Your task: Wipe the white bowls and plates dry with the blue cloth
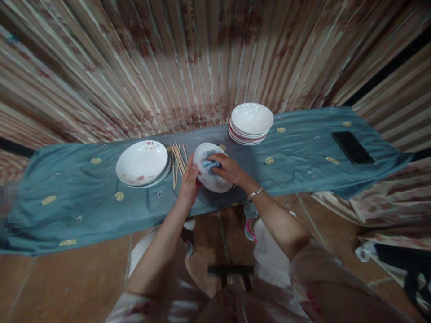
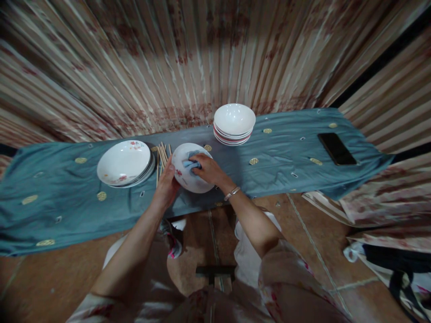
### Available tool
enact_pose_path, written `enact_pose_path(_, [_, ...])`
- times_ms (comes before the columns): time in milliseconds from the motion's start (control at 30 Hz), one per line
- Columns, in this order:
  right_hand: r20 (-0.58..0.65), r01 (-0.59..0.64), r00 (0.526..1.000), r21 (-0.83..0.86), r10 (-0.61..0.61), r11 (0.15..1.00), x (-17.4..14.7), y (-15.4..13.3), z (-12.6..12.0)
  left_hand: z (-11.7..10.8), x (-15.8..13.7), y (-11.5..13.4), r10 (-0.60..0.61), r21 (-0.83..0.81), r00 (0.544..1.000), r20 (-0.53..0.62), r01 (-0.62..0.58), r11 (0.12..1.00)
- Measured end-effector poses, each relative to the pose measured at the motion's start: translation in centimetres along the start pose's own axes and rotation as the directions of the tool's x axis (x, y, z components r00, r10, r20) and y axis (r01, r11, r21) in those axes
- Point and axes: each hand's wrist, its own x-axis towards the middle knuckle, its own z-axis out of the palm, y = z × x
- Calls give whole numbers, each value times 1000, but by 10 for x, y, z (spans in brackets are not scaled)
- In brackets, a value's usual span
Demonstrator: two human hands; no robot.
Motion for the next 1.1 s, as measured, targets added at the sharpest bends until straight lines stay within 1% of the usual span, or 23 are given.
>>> enact_pose_path(100, [25, -44, 999, -81, 46, 996, -2, 3, -3, -2, 0, -1, 3, 6, 1000, 15, -3, 1000])
enact_pose_path(167, [64, -92, 993, -152, 103, 984, -4, 3, -8, -4, 1, -2, 1, 20, 1000, 1, -1, 1000])
enact_pose_path(300, [151, -171, 963, -295, 222, 940, -8, -2, -16, -7, 3, -4, 7, 42, 1000, -5, -7, 999])
enact_pose_path(433, [204, -172, 942, -388, 266, 905, -11, -6, -20, -5, 3, -4, 13, 56, 1000, -7, -13, 998])
enact_pose_path(567, [246, -168, 927, -405, 284, 899, -14, -11, -24, -2, 2, -2, 33, 57, 999, -22, -31, 998])
enact_pose_path(700, [321, -128, 915, -342, 244, 931, -16, -17, -28, -2, 2, -3, 24, 71, 999, -26, -22, 997])
enact_pose_path(833, [381, -98, 908, -213, 175, 972, -15, -19, -27, -3, 3, -4, 26, 80, 999, -24, -24, 997])
enact_pose_path(967, [375, -91, 924, 18, 78, 996, -14, -15, -20, -2, 3, -3, 48, 76, 999, -16, -46, 996])
enact_pose_path(1100, [314, -52, 948, 280, -41, 959, -14, -14, -10, -1, 3, -2, 66, 70, 998, 7, -67, 995])
